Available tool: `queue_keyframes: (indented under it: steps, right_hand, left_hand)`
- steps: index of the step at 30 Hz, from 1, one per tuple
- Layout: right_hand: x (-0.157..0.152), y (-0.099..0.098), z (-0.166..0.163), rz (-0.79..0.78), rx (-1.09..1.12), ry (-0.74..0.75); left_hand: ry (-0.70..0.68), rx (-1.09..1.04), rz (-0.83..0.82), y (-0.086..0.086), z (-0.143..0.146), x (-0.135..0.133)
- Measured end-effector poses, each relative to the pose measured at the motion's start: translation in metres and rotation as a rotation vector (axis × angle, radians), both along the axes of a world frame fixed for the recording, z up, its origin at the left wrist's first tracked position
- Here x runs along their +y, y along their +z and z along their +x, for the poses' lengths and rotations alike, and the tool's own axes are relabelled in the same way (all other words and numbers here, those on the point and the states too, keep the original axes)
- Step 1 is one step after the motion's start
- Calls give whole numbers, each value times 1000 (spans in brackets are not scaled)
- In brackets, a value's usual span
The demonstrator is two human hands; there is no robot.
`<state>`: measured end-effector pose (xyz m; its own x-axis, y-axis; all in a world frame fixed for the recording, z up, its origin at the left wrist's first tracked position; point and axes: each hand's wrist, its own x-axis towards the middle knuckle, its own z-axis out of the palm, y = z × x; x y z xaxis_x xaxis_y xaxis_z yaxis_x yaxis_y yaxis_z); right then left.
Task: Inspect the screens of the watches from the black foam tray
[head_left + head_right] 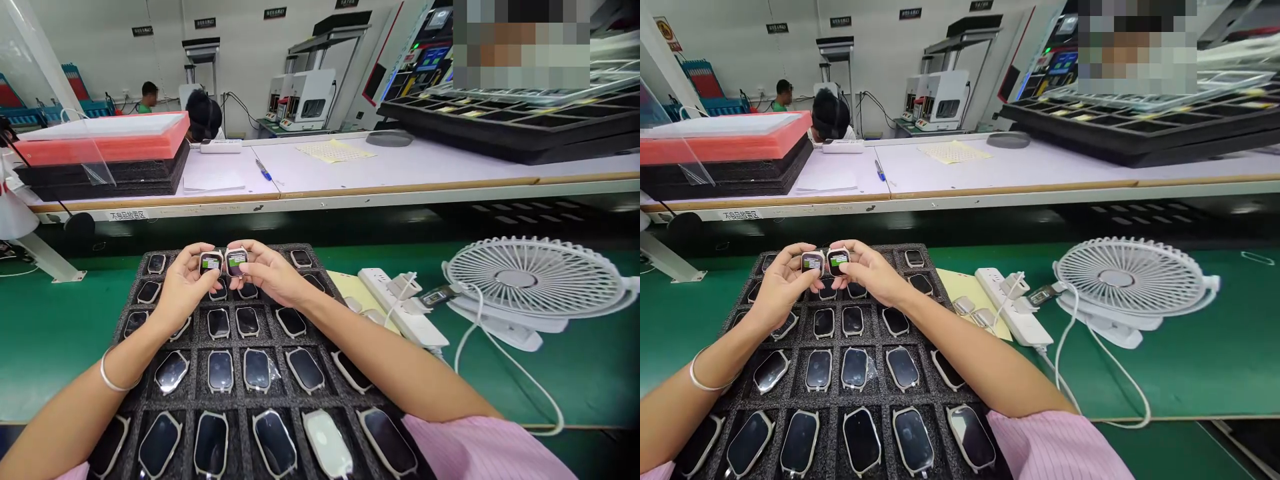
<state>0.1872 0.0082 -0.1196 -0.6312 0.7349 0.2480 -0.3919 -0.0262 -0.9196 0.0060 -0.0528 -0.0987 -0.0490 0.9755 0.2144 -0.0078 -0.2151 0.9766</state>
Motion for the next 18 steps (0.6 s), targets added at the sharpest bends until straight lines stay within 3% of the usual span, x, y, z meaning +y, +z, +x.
queue_keyframes:
  steps: [18]
  right_hand:
    - [-1, -7, 5, 26, -12, 27]
  left_hand:
    - [-7, 14, -4, -5, 0, 0]
